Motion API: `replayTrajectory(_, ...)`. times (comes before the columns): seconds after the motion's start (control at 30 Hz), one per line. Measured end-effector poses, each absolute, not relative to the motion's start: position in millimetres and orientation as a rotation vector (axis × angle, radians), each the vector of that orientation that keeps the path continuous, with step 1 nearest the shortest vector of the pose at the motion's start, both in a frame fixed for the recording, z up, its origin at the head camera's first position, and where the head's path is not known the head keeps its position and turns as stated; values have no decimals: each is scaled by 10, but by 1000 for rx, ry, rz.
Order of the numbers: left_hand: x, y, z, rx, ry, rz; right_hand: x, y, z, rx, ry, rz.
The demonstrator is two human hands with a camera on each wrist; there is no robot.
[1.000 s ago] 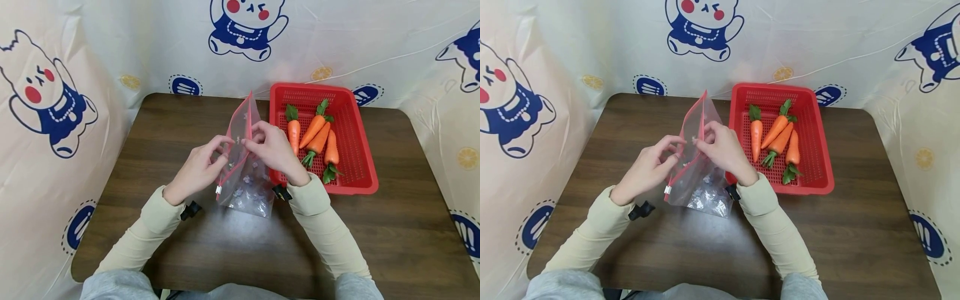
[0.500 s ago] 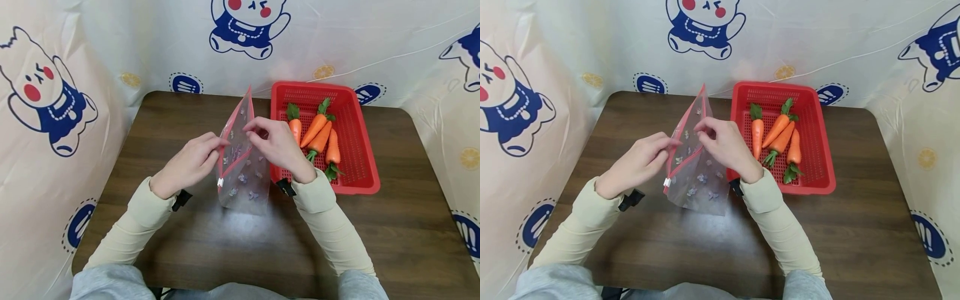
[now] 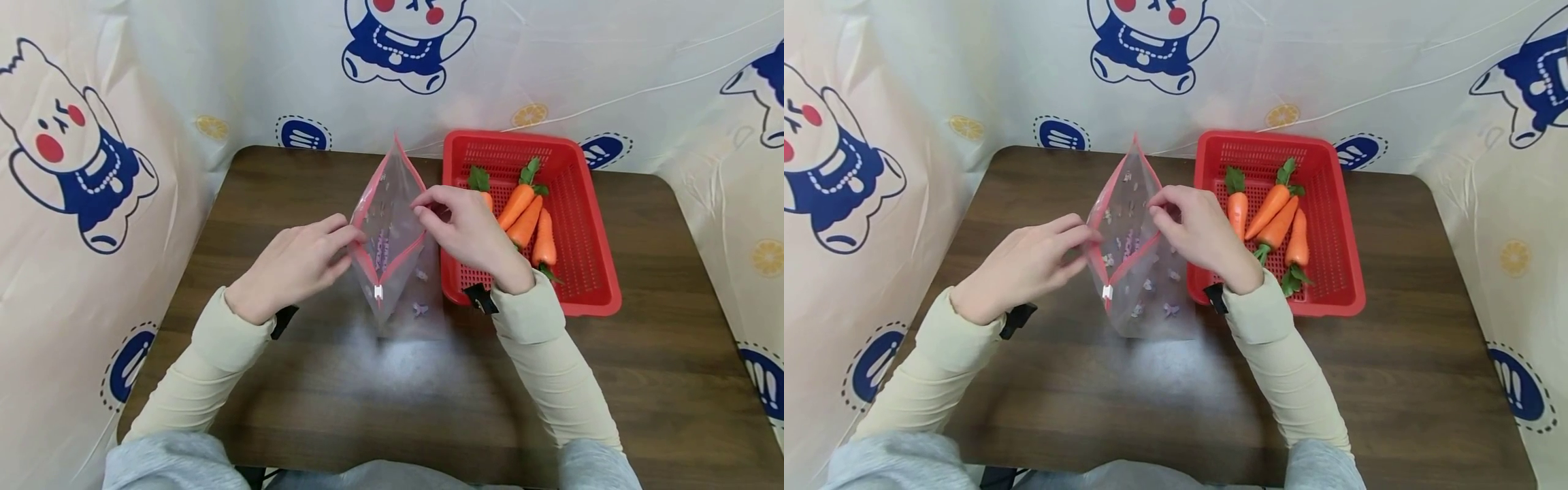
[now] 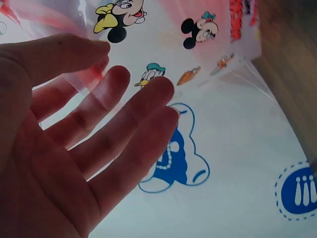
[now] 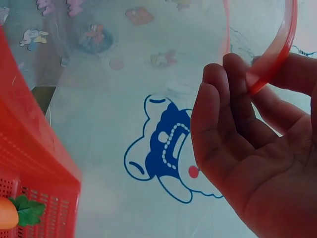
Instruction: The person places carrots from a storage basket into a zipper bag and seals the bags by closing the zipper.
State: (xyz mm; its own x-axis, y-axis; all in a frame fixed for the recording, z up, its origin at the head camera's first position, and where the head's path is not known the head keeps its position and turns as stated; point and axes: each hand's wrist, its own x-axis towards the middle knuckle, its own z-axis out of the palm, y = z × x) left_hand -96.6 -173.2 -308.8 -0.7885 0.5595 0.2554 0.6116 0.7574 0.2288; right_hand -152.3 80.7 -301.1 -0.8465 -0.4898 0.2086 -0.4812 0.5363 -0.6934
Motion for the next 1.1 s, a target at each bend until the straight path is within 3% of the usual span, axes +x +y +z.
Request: replayTrajectory(1.1,-1147,-1840,-3181,-844,-3012,-379,-1633,1101,-3108,-630,2727,-1039)
